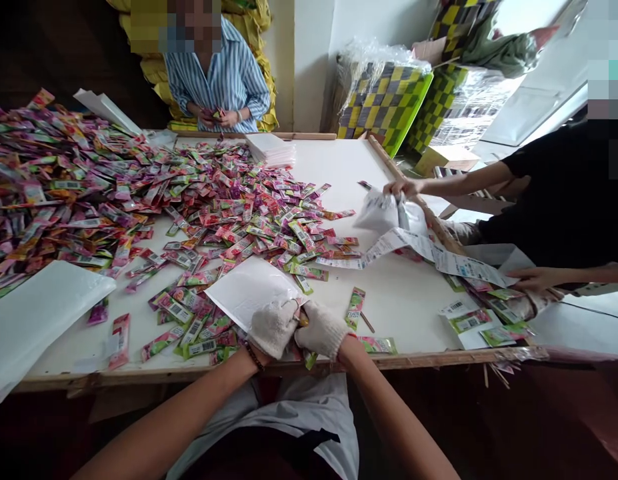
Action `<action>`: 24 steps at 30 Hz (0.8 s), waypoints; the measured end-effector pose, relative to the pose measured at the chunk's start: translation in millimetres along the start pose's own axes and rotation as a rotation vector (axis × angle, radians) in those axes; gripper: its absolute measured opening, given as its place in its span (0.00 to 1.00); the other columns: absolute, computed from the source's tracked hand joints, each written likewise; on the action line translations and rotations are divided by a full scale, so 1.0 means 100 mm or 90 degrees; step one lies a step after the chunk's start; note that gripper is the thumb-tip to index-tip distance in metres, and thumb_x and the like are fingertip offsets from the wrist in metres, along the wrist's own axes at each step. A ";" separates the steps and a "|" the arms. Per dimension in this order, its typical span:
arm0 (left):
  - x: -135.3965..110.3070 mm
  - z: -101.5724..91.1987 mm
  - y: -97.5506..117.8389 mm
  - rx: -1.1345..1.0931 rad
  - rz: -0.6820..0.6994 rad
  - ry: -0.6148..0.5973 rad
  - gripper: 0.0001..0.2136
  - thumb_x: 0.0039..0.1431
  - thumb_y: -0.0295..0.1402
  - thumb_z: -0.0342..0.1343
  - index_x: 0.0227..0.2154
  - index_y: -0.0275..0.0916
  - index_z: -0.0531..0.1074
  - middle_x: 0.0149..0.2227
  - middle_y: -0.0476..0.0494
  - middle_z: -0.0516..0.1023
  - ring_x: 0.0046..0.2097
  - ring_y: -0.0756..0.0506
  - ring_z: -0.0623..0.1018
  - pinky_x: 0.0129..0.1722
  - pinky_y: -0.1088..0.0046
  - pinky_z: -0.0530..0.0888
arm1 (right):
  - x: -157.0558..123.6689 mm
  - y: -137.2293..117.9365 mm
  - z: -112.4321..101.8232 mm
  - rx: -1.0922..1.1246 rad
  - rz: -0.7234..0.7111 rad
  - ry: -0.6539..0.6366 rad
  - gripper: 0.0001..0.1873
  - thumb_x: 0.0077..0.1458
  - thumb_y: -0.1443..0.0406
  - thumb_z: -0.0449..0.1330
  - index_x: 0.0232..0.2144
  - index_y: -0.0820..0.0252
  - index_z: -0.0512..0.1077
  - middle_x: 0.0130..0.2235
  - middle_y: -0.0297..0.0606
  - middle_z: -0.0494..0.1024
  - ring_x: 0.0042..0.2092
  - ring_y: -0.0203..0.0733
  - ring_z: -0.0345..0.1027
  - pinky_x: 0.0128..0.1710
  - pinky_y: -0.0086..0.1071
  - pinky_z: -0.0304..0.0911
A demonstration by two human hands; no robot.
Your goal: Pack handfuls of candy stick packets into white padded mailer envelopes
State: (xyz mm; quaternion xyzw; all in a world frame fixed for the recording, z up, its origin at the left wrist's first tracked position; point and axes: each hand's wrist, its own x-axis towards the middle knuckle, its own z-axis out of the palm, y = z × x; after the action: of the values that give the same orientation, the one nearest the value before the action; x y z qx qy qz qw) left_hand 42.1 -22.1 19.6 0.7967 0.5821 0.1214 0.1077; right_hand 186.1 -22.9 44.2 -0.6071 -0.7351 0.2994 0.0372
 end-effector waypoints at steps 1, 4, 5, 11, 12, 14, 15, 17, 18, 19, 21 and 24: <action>0.00 0.02 -0.02 -0.011 -0.003 -0.001 0.13 0.65 0.36 0.45 0.44 0.43 0.73 0.45 0.42 0.77 0.43 0.44 0.75 0.36 0.70 0.66 | -0.06 0.02 0.03 0.013 -0.025 0.025 0.22 0.47 0.60 0.62 0.46 0.58 0.71 0.42 0.42 0.76 0.40 0.44 0.70 0.37 0.30 0.61; 0.00 0.02 -0.01 -0.055 -0.008 0.000 0.14 0.66 0.37 0.44 0.42 0.43 0.74 0.43 0.44 0.78 0.43 0.45 0.76 0.38 0.72 0.66 | -0.18 -0.02 0.17 -0.024 -0.029 0.131 0.20 0.53 0.61 0.57 0.49 0.57 0.70 0.46 0.43 0.71 0.40 0.42 0.68 0.37 0.30 0.60; 0.00 0.01 0.01 -0.068 -0.015 0.000 0.14 0.66 0.37 0.44 0.40 0.43 0.74 0.42 0.44 0.79 0.42 0.45 0.76 0.37 0.72 0.66 | -0.18 -0.07 0.22 -0.058 -0.007 0.146 0.18 0.54 0.62 0.55 0.47 0.57 0.71 0.45 0.44 0.71 0.38 0.42 0.68 0.35 0.31 0.60; -0.03 -0.04 0.03 -0.140 -0.079 0.013 0.13 0.63 0.35 0.45 0.36 0.41 0.76 0.34 0.43 0.80 0.36 0.45 0.77 0.33 0.71 0.64 | 0.04 -0.06 0.11 0.073 -0.010 0.084 0.14 0.55 0.60 0.57 0.37 0.61 0.77 0.36 0.43 0.74 0.37 0.43 0.68 0.37 0.33 0.61; -0.01 -0.04 -0.01 -0.166 -0.094 0.014 0.13 0.63 0.35 0.46 0.33 0.40 0.75 0.33 0.43 0.79 0.35 0.45 0.76 0.33 0.71 0.64 | 0.06 0.05 0.04 0.167 -0.032 0.037 0.16 0.54 0.57 0.58 0.40 0.60 0.77 0.36 0.42 0.75 0.37 0.43 0.68 0.37 0.33 0.62; 0.03 -0.04 -0.11 -0.250 -0.121 0.015 0.14 0.62 0.36 0.46 0.28 0.38 0.75 0.30 0.43 0.79 0.33 0.46 0.75 0.32 0.72 0.65 | 0.08 0.32 -0.08 0.346 -0.076 -0.012 0.22 0.52 0.54 0.59 0.46 0.59 0.75 0.38 0.40 0.77 0.38 0.43 0.70 0.39 0.34 0.64; 0.05 -0.04 -0.16 -0.308 -0.130 0.017 0.14 0.61 0.36 0.47 0.27 0.38 0.74 0.29 0.44 0.79 0.33 0.46 0.75 0.33 0.72 0.66 | 0.08 0.47 -0.10 0.397 -0.079 0.019 0.25 0.53 0.53 0.58 0.49 0.59 0.74 0.39 0.40 0.77 0.39 0.44 0.70 0.40 0.35 0.65; 0.10 -0.05 -0.25 -0.437 -0.141 0.024 0.13 0.59 0.37 0.48 0.29 0.37 0.75 0.31 0.44 0.79 0.35 0.46 0.76 0.36 0.73 0.68 | 0.08 0.73 -0.08 0.386 -0.055 0.154 0.23 0.54 0.56 0.56 0.49 0.60 0.74 0.41 0.42 0.76 0.41 0.44 0.68 0.42 0.37 0.65; 0.12 -0.07 -0.28 -0.502 -0.149 0.029 0.13 0.57 0.38 0.50 0.30 0.37 0.76 0.32 0.45 0.80 0.36 0.45 0.76 0.37 0.72 0.69 | 0.09 0.82 -0.04 0.342 -0.040 0.209 0.21 0.52 0.58 0.56 0.46 0.61 0.76 0.40 0.43 0.75 0.40 0.44 0.68 0.42 0.37 0.64; 0.14 -0.09 -0.30 -0.564 -0.162 0.034 0.13 0.56 0.39 0.51 0.32 0.36 0.76 0.33 0.44 0.80 0.38 0.45 0.76 0.38 0.72 0.70 | 0.11 0.88 0.02 0.299 -0.034 0.237 0.18 0.50 0.61 0.56 0.41 0.61 0.77 0.38 0.43 0.75 0.39 0.43 0.67 0.42 0.37 0.64; 0.19 -0.17 -0.32 -0.664 -0.194 0.048 0.14 0.54 0.41 0.52 0.33 0.37 0.77 0.33 0.44 0.80 0.39 0.44 0.77 0.40 0.71 0.72 | 0.15 0.89 0.11 0.286 -0.054 0.205 0.12 0.47 0.64 0.57 0.32 0.61 0.78 0.33 0.40 0.73 0.36 0.41 0.66 0.40 0.35 0.64; 0.28 -0.39 -0.27 -0.713 -0.218 0.081 0.11 0.54 0.39 0.53 0.31 0.39 0.76 0.28 0.46 0.79 0.36 0.44 0.76 0.38 0.71 0.73 | 0.19 0.69 0.09 0.473 -0.099 0.086 0.10 0.46 0.59 0.58 0.25 0.60 0.73 0.26 0.35 0.72 0.30 0.38 0.65 0.35 0.33 0.65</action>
State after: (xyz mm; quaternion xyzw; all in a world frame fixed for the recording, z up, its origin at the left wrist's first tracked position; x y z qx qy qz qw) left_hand 13.5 14.2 50.3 0.5042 0.5553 0.4386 0.4950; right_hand 237.8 -3.6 -3.0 -0.5128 -0.6162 0.5009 0.3260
